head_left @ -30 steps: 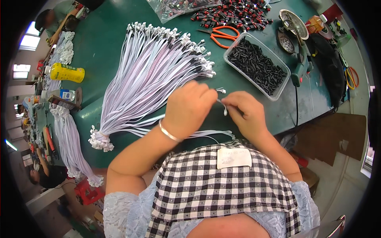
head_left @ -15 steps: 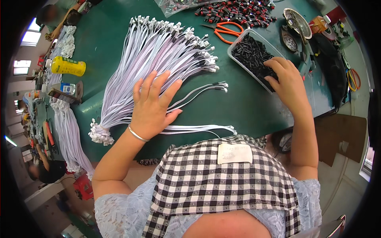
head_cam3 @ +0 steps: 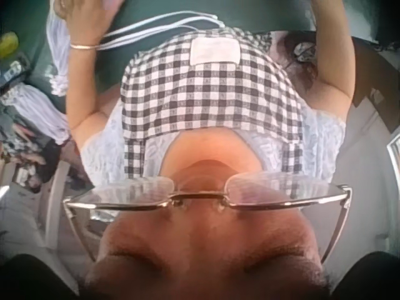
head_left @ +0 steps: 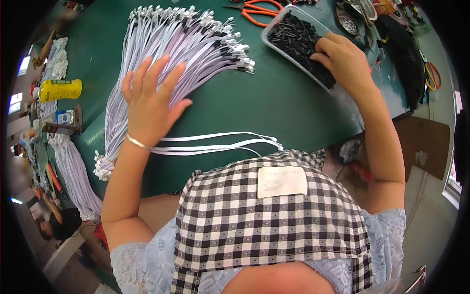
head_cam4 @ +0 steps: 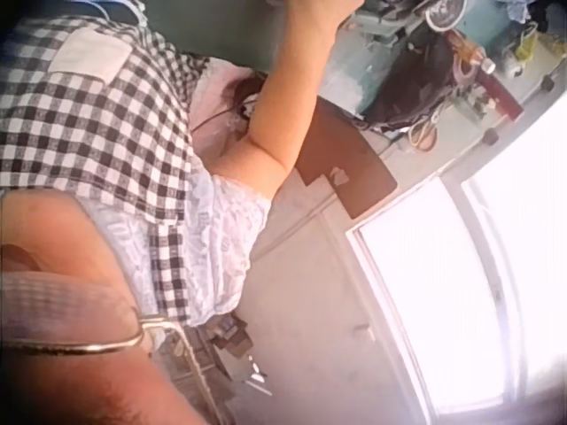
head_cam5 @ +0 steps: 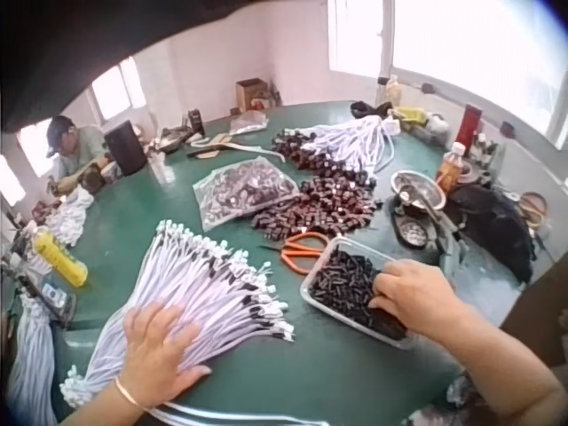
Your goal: The person attaches small black plastic connectors to the ends of white ribbon cables. They repeatedly pick up a connector from a container, slide it onto a cable end, and place the finished cable into a growing pile. The person also uses scissors to cut a rubber band from a bundle of cables.
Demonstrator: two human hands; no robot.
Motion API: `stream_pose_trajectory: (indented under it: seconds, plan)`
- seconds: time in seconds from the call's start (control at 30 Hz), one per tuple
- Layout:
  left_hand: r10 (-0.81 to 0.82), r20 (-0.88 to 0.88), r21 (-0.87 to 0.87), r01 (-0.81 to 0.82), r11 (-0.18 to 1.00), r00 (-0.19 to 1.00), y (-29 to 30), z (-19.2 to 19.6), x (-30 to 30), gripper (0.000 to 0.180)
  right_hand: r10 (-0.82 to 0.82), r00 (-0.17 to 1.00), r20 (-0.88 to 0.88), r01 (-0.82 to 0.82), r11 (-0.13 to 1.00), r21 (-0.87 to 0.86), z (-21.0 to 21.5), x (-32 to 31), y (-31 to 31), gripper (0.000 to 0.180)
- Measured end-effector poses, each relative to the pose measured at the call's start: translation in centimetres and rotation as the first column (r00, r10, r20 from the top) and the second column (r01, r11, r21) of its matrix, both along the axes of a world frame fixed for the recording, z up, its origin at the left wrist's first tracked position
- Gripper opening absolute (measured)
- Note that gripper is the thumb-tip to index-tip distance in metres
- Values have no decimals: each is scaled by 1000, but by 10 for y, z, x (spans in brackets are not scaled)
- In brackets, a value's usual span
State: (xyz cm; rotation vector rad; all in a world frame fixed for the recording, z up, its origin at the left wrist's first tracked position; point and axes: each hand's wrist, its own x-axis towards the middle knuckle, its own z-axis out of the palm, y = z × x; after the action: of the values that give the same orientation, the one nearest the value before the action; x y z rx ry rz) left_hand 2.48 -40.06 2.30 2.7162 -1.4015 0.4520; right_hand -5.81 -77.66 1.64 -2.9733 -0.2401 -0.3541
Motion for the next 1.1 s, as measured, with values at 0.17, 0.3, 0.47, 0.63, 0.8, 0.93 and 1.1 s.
stream_pose_trajectory:
  seconds: [0.17,0.3,0.47,0.63,0.8,0.93,1.1]
  plan:
    - [-332,-376,-217,266,939,865,-45,17,-46,44,-54,998,18,53,997,51,-1,2,5,14]
    - [-367,-512,-196,311,930,776,-71,-7,-66,29,48,998,35,-55,972,230,9,-1,11,11]
    - [-367,-610,-343,183,921,703,-79,-1,-71,16,264,964,-42,-211,846,490,49,-59,38,11]
    - [-263,-936,-323,-276,905,233,-84,16,-69,9,285,934,-215,-224,937,268,16,-83,60,20]
    - [-325,-930,-196,-520,831,-170,-78,-4,-75,11,225,952,-206,-135,916,377,11,-74,68,16]
    - [-379,-884,-178,-553,814,-272,-75,-6,-73,11,182,980,-83,-33,556,831,18,-67,83,13]
    - [-395,-881,-211,-531,821,-261,-75,-9,-72,9,137,991,-3,-63,472,880,14,-52,111,13]
